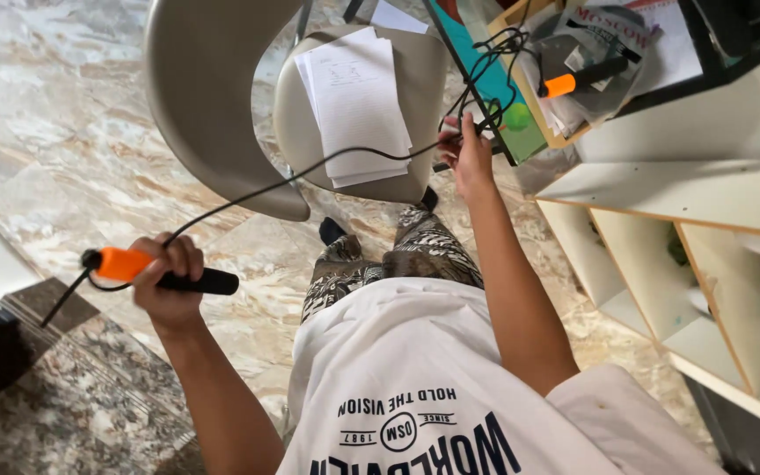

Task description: Organize various items on a desk, including papers, a jump rope, and office supplies.

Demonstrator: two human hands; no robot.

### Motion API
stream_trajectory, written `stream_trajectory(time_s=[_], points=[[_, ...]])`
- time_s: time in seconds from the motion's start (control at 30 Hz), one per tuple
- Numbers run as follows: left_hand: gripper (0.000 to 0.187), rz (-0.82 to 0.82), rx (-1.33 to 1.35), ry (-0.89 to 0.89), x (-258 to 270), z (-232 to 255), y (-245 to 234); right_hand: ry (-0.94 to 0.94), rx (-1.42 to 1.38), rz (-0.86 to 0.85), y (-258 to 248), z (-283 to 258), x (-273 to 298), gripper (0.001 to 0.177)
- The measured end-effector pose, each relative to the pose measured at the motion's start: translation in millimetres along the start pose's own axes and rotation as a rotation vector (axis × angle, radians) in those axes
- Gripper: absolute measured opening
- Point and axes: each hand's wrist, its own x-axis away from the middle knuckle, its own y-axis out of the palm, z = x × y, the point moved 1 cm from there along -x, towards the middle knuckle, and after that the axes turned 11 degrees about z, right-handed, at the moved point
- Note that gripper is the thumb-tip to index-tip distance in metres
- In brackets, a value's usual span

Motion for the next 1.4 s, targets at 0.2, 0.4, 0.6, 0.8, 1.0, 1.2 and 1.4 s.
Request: stream_trajectory(time_s=[0.2, 0.4, 0.6, 0.8, 1.0, 1.2, 1.4], points=[[0.018, 0.233, -0.869, -0.189, -59, -77, 45, -0.477, 0.517, 0.095, -36, 5, 43, 0.043], [0.038, 0.047, -1.007, -0.298, -100, -201, 138, -0.515, 0.449, 0.014, -42, -3, 115, 0.044], [0.052, -0.076, -0.957, -0.670, -116, -304, 192, -0.584, 0.736, -0.402, -53, 7, 157, 0.031], [0.039, -0.383, -1.006, -0.630, -105, -376, 182, -0.557, 0.907, -0.429, -55, -19, 158, 0.029], [0.021, -0.062, -0.557, -0.832, -102, -353, 165, -0.483, 0.352, -0.349, -99, -42, 85, 0.042], [0.021, -0.201, -0.789, -0.635, -96, -312, 183, -0.172, 0.093, -0.055, -47, -87, -40, 0.033], [0.030, -0.168, -0.803, -0.523, -103, -297, 220, -0.036, 0.270, -0.154, -10, -81, -118, 0.023]])
